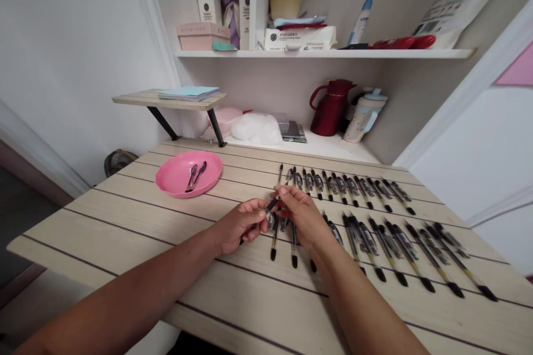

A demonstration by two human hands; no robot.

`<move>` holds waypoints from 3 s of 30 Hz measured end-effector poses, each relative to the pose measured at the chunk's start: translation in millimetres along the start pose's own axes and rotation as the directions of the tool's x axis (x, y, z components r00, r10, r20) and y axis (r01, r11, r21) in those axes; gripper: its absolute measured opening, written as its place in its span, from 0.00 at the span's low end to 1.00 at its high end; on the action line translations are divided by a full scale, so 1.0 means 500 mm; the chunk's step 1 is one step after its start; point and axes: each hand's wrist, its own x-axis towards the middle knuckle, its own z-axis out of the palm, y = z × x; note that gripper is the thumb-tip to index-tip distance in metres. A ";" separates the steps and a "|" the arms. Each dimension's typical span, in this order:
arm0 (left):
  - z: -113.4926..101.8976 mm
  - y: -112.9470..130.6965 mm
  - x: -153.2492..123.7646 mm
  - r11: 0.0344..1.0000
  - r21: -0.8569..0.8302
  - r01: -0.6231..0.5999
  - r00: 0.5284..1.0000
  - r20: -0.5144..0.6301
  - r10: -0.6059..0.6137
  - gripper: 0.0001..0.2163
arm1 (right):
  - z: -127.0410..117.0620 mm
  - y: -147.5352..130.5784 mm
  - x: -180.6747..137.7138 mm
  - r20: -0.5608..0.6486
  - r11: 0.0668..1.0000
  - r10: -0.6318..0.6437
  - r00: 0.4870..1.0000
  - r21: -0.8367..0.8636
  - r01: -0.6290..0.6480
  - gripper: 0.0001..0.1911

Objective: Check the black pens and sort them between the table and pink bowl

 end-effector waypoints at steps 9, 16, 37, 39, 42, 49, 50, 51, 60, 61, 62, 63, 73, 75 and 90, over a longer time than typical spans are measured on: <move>0.003 -0.003 0.000 0.998 0.050 0.032 0.999 0.016 -0.033 0.12 | -0.002 0.001 -0.001 0.007 1.000 0.017 1.000 0.009 -0.017 0.17; 0.003 0.000 0.000 0.999 0.041 0.015 1.000 -0.024 -0.014 0.11 | 0.001 0.007 0.001 -0.077 0.999 -0.013 0.997 -0.041 0.010 0.14; 0.002 0.003 0.000 0.999 0.036 0.015 1.000 -0.024 -0.014 0.12 | -0.007 0.001 0.000 -0.037 0.999 -0.031 0.999 -0.035 0.029 0.16; 0.002 0.004 0.000 0.999 0.034 0.012 1.000 -0.023 -0.011 0.12 | -0.007 0.001 -0.001 -0.026 1.000 -0.007 1.000 -0.001 0.007 0.17; 0.003 0.005 -0.002 0.999 0.032 0.016 1.000 -0.021 -0.016 0.13 | -0.005 0.002 -0.001 -0.047 0.998 0.019 0.999 -0.056 -0.021 0.16; 0.006 0.005 -0.002 0.998 0.045 0.046 0.998 -0.034 -0.045 0.12 | -0.010 0.000 0.007 -0.141 0.991 -0.105 0.984 0.069 0.115 0.14; 0.007 0.005 -0.002 0.997 0.050 0.053 0.997 -0.059 -0.050 0.12 | -0.012 -0.002 0.009 -0.176 0.987 -0.111 0.978 0.091 0.129 0.13; 0.009 0.004 -0.002 0.997 0.056 0.060 0.993 -0.104 -0.054 0.11 | -0.015 -0.003 0.010 -0.207 0.986 -0.109 0.972 0.100 0.132 0.13; 0.023 0.005 0.001 0.984 0.170 0.055 0.876 -0.480 0.034 0.06 | -0.028 0.003 0.009 -0.112 0.981 -0.060 0.992 -0.189 0.038 0.14; 0.019 0.003 0.003 0.973 0.225 0.052 0.875 -0.479 0.064 0.06 | -0.025 0.004 0.006 -0.078 0.974 -0.057 0.995 -0.222 0.039 0.14; 0.013 0.001 0.005 0.958 0.282 0.054 0.874 -0.477 0.091 0.06 | -0.022 0.005 0.002 -0.052 0.967 -0.056 0.997 -0.251 0.041 0.14; 0.007 -0.001 0.007 0.938 0.340 0.062 0.872 -0.476 0.115 0.06 | -0.018 0.005 -0.003 -0.029 0.959 -0.055 0.998 -0.280 0.044 0.13; -0.014 -0.015 0.025 0.461 0.875 0.145 0.892 -0.318 0.323 0.10 | -0.017 0.016 -0.069 0.130 0.752 -0.069 0.989 -0.645 0.137 0.08; -0.011 -0.015 0.025 0.408 0.902 0.138 0.889 -0.295 0.352 0.12 | -0.022 0.022 -0.078 0.168 0.692 -0.108 0.980 -0.695 0.196 0.08; -0.004 -0.020 0.035 0.353 0.930 0.101 0.896 -0.239 0.375 0.12 | -0.004 0.049 -0.094 0.212 0.388 -0.230 0.950 -0.875 0.290 0.05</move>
